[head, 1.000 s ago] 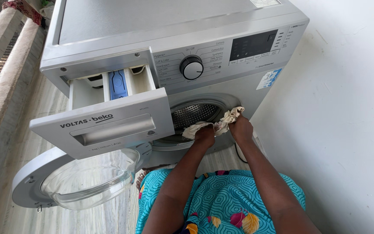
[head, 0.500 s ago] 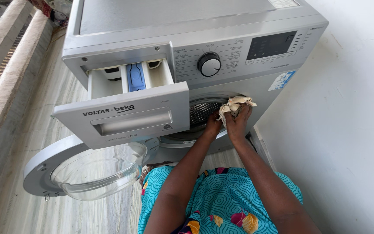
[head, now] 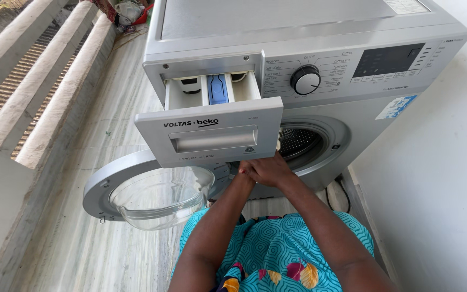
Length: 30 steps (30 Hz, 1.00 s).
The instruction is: The person wipes the front panel, control panel, and door seal of a washing machine using a cloth. They also wipe the inside of the open door and the detergent drawer area.
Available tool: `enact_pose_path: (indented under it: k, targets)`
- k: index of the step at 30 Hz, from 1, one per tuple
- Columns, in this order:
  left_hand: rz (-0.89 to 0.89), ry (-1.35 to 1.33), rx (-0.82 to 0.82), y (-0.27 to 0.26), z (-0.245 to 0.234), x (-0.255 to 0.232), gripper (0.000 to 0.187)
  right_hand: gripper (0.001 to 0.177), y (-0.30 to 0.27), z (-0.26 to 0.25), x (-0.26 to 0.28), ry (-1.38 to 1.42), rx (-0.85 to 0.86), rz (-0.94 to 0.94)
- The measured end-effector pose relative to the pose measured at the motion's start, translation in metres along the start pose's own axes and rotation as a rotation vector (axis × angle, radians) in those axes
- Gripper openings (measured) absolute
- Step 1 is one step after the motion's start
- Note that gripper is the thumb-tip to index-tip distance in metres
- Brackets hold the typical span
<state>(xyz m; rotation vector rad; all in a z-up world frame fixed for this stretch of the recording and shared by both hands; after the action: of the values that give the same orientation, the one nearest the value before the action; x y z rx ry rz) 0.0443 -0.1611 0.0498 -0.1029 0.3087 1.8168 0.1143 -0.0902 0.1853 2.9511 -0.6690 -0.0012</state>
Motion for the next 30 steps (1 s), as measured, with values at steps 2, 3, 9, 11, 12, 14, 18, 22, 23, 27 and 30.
enact_pose_path:
  k: [2,3,9,11,12,14,18,22,23,27,30]
  targets:
    - [0.029,0.148,0.067,-0.01,-0.01,-0.014,0.06,0.07,0.004,0.008,0.01,0.032,0.062,0.008]
    - [0.071,0.15,0.196,-0.015,0.0,-0.017,0.068,0.073,0.006,0.011,0.012,0.048,0.093,0.013]
    - [-0.04,-0.06,-0.166,-0.02,0.026,-0.011,0.056,0.077,0.004,-0.013,0.001,0.001,-0.127,0.019]
    - [-0.069,-0.096,-0.148,-0.017,0.06,-0.005,0.053,0.078,-0.005,-0.033,-0.009,-0.052,-0.321,0.022]
    - [-0.091,-0.062,-0.144,-0.017,0.072,0.001,0.051,0.078,-0.011,-0.042,-0.015,-0.079,-0.416,0.025]
    - [-0.136,0.005,-0.139,-0.014,0.08,0.014,0.049,0.076,-0.024,-0.051,-0.037,-0.155,-0.521,0.096]
    - [-0.184,0.129,0.079,0.017,0.059,0.067,0.042,0.083,-0.058,-0.05,-0.091,-0.193,-0.619,0.27]
    - [-0.318,0.251,0.152,0.034,0.048,0.134,0.057,0.08,-0.092,-0.021,-0.145,0.05,-0.75,0.378]
    - [-0.347,0.28,0.149,0.037,0.049,0.15,0.067,0.077,-0.098,-0.004,-0.161,0.13,-0.773,0.405]
    - [-0.291,0.747,0.237,0.057,0.038,0.201,0.081,0.07,-0.118,0.086,-0.23,0.495,-0.903,0.598]
    - [-0.32,1.0,0.21,0.067,0.018,0.225,0.084,0.072,-0.123,0.172,-0.27,1.359,-0.909,0.957]
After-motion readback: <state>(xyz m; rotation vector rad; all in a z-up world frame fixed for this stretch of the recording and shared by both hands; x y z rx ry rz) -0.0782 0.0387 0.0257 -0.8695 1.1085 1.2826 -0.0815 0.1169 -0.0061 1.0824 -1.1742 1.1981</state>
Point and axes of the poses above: each hand's wrist, its own y-axis towards the middle knuckle, its own z-axis out of the palm, x = y × z, the point moved 8 cm from there along y, towards the middle knuckle, and after that the axes turned 8 degrees about -y, right-handed, at the moved point
